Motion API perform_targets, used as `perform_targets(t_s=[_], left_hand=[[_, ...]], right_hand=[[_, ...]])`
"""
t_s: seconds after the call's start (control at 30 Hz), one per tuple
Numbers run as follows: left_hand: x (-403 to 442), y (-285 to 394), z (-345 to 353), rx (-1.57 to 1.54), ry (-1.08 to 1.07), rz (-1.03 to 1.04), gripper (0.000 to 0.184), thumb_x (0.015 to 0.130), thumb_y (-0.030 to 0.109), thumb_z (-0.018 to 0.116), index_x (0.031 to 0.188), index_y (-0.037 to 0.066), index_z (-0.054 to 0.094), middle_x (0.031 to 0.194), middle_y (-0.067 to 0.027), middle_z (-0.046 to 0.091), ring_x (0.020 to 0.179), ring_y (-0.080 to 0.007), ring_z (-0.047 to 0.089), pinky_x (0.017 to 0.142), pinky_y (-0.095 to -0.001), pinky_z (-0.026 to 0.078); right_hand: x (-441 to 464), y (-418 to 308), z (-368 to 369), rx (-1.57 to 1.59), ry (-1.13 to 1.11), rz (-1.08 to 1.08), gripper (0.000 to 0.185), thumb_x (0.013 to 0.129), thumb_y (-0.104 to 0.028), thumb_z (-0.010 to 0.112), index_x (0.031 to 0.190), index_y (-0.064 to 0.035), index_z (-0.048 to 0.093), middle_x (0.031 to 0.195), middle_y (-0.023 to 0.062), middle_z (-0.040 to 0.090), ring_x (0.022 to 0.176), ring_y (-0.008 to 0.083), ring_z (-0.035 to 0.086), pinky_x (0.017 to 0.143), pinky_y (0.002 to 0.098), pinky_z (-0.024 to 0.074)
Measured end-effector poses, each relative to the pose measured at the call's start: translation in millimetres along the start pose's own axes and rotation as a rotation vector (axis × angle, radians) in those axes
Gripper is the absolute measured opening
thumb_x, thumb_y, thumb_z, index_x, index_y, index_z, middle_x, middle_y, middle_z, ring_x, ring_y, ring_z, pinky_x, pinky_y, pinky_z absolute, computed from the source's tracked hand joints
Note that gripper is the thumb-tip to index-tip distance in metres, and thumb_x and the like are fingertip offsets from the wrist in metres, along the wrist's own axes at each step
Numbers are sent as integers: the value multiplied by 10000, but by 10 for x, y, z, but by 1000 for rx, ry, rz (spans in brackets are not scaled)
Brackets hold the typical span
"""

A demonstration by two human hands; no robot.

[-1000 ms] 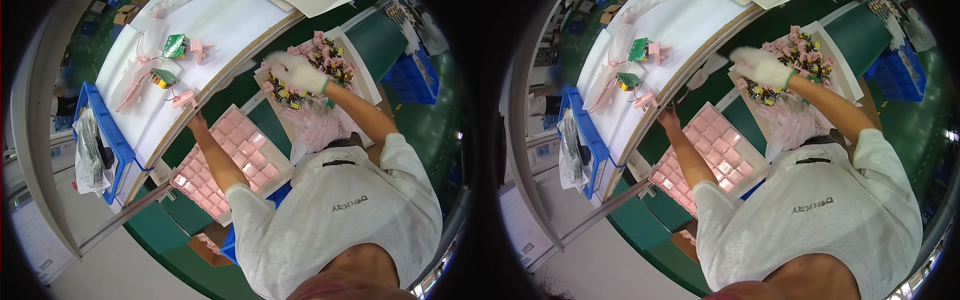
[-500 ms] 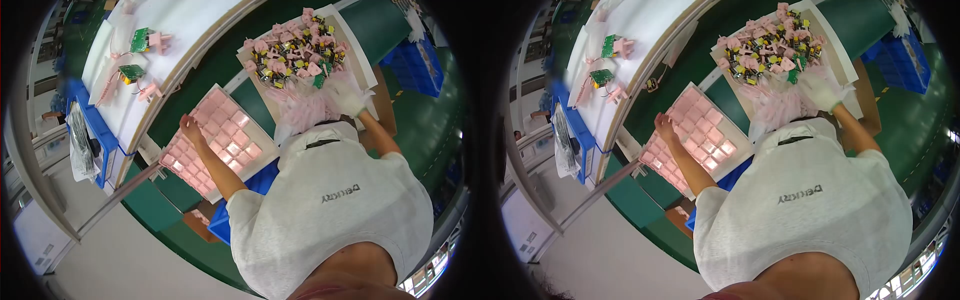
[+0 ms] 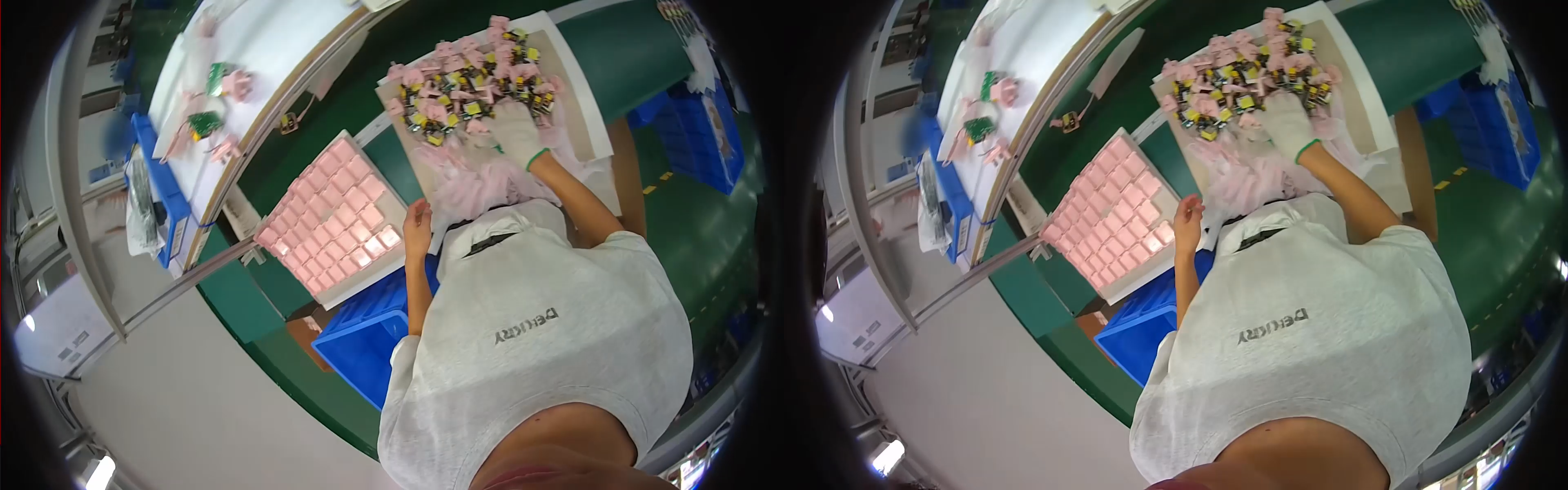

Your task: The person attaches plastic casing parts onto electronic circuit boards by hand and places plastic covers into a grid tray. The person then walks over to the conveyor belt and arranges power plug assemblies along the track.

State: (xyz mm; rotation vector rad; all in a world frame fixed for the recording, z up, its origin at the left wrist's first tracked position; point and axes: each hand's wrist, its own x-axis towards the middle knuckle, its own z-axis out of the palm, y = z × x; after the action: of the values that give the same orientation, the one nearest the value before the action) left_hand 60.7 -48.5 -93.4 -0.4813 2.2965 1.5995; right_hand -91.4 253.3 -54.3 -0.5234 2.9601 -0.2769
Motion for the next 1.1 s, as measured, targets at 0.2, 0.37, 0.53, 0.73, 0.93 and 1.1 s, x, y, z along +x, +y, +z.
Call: perform_targets(t_s=[0.2, 0.37, 0.53, 0.73, 0.93, 1.1], left_hand=[[23, 572, 432, 150, -94, 53, 314, 898, 66, 531, 1208, 27, 555, 1068, -139, 640, 896, -234, 637, 775, -330, 500], [147, 698, 464, 197, -82, 203, 327, 889, 58, 538, 1214, 31, 555, 1083, -160, 634, 896, -260, 643, 775, -344, 505], [262, 700, 440, 253, -94, 237, 330, 895, 60, 539, 1225, 46, 557, 1094, -146, 637, 894, -243, 641, 767, -334, 510], [208, 841, 593, 212, -146, 244, 334, 889, 51, 544, 1222, 39, 555, 1072, -146, 640, 898, -248, 640, 791, -337, 503], [60, 1537, 761, 32, -289, 423, 548, 863, 82, 611, 1368, 62, 398, 1293, -151, 519, 1094, -257, 563, 869, -376, 481], [231, 1762, 1019, -70, -495, 415, 649, 844, 113, 652, 1408, 80, 334, 1349, -145, 460, 1155, -248, 515, 908, -391, 464]], right_hand=[[-180, 31, -124, 118, 134, -102, 299, 807, -162, 577, 1103, -123, 584, 998, 98, 544, 1021, 297, 512, 927, 423, 393], [-322, 100, -64, 589, 329, 139, 395, 778, -56, 588, 1166, -117, 546, 1106, 119, 550, 1084, 319, 500, 925, 416, 423], [-467, 180, -66, 340, 238, 176, 318, 810, -78, 584, 1126, -107, 554, 1229, 143, 507, 1112, 344, 504, 951, 428, 419], [-497, 230, -159, 663, 491, 187, 277, 825, -18, 589, 1087, -92, 543, 1169, 161, 532, 1077, 316, 556, 925, 385, 448], [-866, 139, -676, 823, 597, 117, 281, 813, 52, 569, 1063, -74, 534, 1178, 143, 542, 1118, 235, 545, 959, 347, 430], [-921, 201, -618, 1080, 581, 147, 253, 853, -58, 585, 1102, -63, 542, 1204, 115, 555, 1117, 228, 544, 959, 322, 419]])
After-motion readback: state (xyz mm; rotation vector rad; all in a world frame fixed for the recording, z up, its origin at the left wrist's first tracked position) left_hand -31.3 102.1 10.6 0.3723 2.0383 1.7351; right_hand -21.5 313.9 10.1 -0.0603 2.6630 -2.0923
